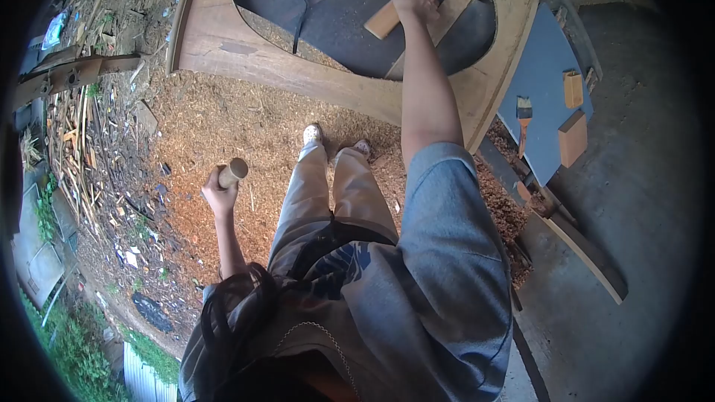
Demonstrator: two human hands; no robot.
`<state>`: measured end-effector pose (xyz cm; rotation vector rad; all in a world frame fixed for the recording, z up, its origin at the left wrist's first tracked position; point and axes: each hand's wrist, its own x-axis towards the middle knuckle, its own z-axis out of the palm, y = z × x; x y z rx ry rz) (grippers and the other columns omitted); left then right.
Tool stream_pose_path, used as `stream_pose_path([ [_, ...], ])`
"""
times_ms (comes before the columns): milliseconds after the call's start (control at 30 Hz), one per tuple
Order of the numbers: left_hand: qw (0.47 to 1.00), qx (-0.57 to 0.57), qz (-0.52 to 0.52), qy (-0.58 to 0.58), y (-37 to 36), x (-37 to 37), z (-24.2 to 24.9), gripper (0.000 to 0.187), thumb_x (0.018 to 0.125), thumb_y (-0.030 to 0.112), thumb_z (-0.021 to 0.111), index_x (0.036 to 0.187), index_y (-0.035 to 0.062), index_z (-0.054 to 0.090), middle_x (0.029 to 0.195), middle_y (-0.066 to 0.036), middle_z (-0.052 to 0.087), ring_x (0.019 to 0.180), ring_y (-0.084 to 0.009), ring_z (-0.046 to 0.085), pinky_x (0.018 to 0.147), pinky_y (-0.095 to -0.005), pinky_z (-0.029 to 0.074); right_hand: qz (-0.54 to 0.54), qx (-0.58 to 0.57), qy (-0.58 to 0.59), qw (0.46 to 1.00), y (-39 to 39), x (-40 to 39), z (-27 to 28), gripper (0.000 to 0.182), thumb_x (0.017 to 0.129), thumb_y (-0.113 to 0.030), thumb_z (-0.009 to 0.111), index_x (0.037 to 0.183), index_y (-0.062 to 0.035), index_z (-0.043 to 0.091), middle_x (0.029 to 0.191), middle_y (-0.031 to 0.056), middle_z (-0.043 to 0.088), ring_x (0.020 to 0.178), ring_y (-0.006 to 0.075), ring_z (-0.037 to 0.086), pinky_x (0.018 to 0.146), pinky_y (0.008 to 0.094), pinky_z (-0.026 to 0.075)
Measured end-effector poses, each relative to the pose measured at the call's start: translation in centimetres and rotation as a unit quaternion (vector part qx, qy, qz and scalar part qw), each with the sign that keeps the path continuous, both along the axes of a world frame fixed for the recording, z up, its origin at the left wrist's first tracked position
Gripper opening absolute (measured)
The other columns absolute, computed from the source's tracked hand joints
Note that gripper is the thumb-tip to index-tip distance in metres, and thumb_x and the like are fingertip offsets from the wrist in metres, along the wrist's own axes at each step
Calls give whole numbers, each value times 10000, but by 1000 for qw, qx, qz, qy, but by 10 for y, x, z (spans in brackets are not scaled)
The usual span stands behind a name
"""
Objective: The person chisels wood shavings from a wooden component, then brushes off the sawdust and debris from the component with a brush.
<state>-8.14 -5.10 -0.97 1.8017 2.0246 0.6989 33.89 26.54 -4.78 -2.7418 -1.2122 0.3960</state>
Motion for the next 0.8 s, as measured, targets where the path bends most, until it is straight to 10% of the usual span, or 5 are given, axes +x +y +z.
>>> stream_pose_path([
  [233,987,47,-145,-51,49,78,14,145,626,63,645,771,60,646,718,-86,657,608,-181,639,532,-286,509,173,142,115,968,-99,32,42,615,788,-419,562,1100,105,481,1044,214,573,1011,325,567,845,398,448],
  [433,874,101,-468,-83,65,249,8,435,534,171,701,953,145,587,887,-42,630,758,-222,635,594,-319,526,-133,352,496,783,-288,58,134,515,850,-262,502,1287,-38,344,1109,182,506,958,257,585,674,327,503],
  [700,786,80,-606,-89,45,435,2,399,603,209,685,986,149,587,915,-55,628,710,-246,640,602,-350,525,-342,536,372,676,-452,137,113,370,865,-284,498,1165,-86,409,887,74,541,605,142,509,527,266,446],
  [800,794,46,-605,-41,54,453,-8,434,626,240,681,1042,165,582,923,-67,635,698,-254,647,594,-356,525,-332,539,301,713,-466,144,124,345,892,-373,492,1082,-91,438,831,57,514,603,139,498,515,268,433],
])
